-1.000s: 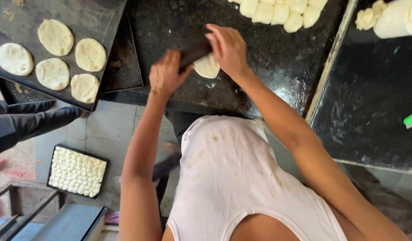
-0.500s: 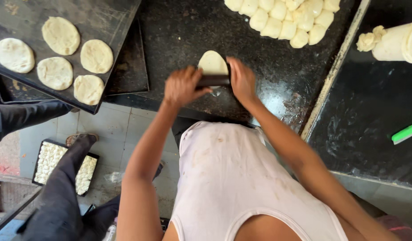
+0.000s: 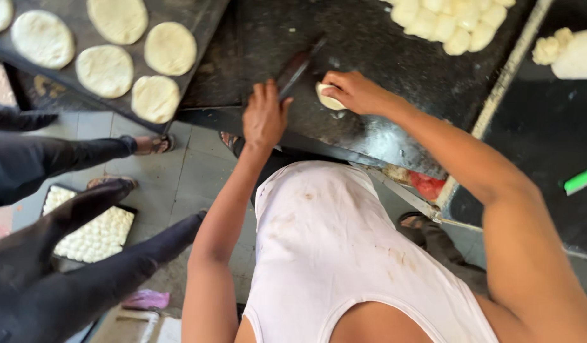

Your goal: The person rolls small balls of dough into flat circles using a rolling pin and places them onto a metal tray, then scrapes a separate tray with a scraper and moves the trays.

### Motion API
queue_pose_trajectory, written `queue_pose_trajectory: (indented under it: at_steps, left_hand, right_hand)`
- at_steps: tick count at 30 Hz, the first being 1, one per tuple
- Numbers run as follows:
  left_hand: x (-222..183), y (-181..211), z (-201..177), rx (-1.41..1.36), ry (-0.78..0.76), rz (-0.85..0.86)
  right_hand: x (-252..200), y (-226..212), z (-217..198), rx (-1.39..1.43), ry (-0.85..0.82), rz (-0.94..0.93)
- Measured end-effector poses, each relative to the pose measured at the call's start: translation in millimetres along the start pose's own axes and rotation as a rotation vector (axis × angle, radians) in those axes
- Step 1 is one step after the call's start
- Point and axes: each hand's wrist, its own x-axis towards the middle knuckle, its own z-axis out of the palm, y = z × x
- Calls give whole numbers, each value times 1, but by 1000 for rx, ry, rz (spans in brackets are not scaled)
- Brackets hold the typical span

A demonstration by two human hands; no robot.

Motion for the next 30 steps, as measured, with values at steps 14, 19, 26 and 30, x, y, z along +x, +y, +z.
queue_pose_trajectory:
  at_steps: [14,19,26,30]
  left_hand:
    - [0,-34,69,8,-304,31]
    - [-32,-46,111,-46,-202,191]
    - [5,-19,-4,-133,-178,164]
    - [20,22,-44,10,-307,61]
  right_hand:
    - [355,-288,18,-200,921,-1027]
    - [364,-281,20,183,859,-582]
    - [118,-158,-6,275,837,-230]
    - [-36,-67,33,403,948,286]
